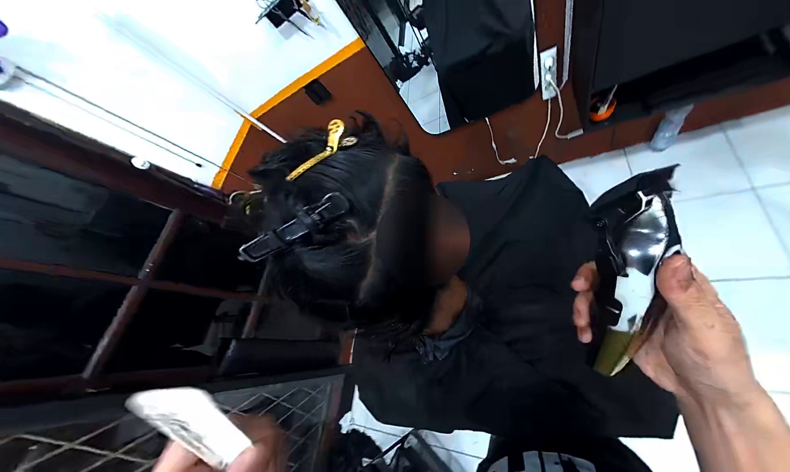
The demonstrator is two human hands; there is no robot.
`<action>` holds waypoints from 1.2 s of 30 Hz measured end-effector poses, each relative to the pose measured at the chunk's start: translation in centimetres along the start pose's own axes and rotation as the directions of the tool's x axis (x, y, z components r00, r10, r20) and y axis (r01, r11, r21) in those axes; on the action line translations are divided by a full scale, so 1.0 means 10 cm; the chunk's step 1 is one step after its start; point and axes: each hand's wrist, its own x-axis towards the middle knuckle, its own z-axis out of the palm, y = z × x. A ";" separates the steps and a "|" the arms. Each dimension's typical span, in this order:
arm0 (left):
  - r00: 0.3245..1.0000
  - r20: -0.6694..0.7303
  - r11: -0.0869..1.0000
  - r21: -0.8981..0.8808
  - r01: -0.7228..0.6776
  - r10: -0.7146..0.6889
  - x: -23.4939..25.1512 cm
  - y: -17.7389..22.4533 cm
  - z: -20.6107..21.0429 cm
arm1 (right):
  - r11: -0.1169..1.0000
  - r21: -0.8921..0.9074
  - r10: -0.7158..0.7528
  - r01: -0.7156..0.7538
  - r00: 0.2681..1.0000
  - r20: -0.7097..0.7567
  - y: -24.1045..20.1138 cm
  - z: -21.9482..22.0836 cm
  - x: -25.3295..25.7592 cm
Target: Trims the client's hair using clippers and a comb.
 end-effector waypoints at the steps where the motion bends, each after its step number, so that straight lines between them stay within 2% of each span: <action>1: 0.994 -0.101 0.995 -0.098 0.030 -0.040 0.00 -0.25 0.15 | 0.999 -0.018 0.032 -0.033 0.996 -0.080 0.01 0.03 0.01; 2: 0.972 -0.223 0.982 -0.186 0.028 -0.070 0.04 -0.46 0.36 | 0.998 -0.041 0.052 -0.057 0.991 -0.122 0.03 0.07 0.03; 4: 0.879 -0.467 0.959 -0.282 -0.045 -0.096 0.20 -0.75 0.80 | 0.994 -0.096 0.048 -0.058 0.993 -0.106 0.04 0.17 0.14; 7: 0.799 -0.599 0.958 -0.253 -0.138 -0.043 0.40 -0.89 1.15 | 0.985 -0.172 0.007 0.000 0.999 0.041 -0.03 0.32 0.44; 10: 0.743 -0.668 0.962 -0.218 -0.167 -0.023 0.61 -0.82 1.22 | 0.945 -0.307 -0.053 0.109 0.981 0.185 -0.15 0.45 0.77; 15: 0.723 -0.689 0.966 -0.214 -0.144 -0.045 0.86 -0.73 1.18 | 0.883 -0.425 -0.089 0.200 0.960 0.267 -0.19 0.65 1.06; 19: 0.709 -0.700 0.966 -0.234 -0.114 -0.086 0.91 -0.71 1.24 | 0.890 -0.424 -0.055 0.169 0.962 0.267 -0.12 0.71 1.12; 23: 0.703 -0.705 0.949 -0.274 -0.157 -0.087 0.91 -0.71 1.29 | 0.896 -0.424 -0.022 0.136 0.964 0.264 -0.07 0.69 1.12; 26: 0.698 -0.708 0.951 -0.276 -0.138 -0.104 0.92 -0.68 1.32 | 0.909 -0.399 -0.005 0.117 0.963 0.271 -0.06 0.62 1.11; 29: 0.687 -0.713 0.959 -0.271 -0.083 -0.142 0.95 -0.66 1.33 | 0.914 -0.402 0.041 0.047 0.977 0.208 -0.07 0.54 1.04; 32: 0.707 -0.692 0.960 -0.273 -0.064 -0.150 0.93 -0.67 1.30 | 0.869 -0.486 0.155 -0.090 0.983 0.095 -0.14 0.47 0.87; 34: 0.719 -0.681 0.945 -0.310 -0.107 -0.142 0.87 -0.70 1.23 | 0.839 -0.522 0.214 -0.152 0.975 0.060 -0.17 0.39 0.75; 36: 0.766 -0.631 0.916 -0.368 -0.161 -0.119 0.79 -0.70 1.12 | 0.858 -0.484 0.221 -0.171 0.974 0.049 -0.16 0.29 0.58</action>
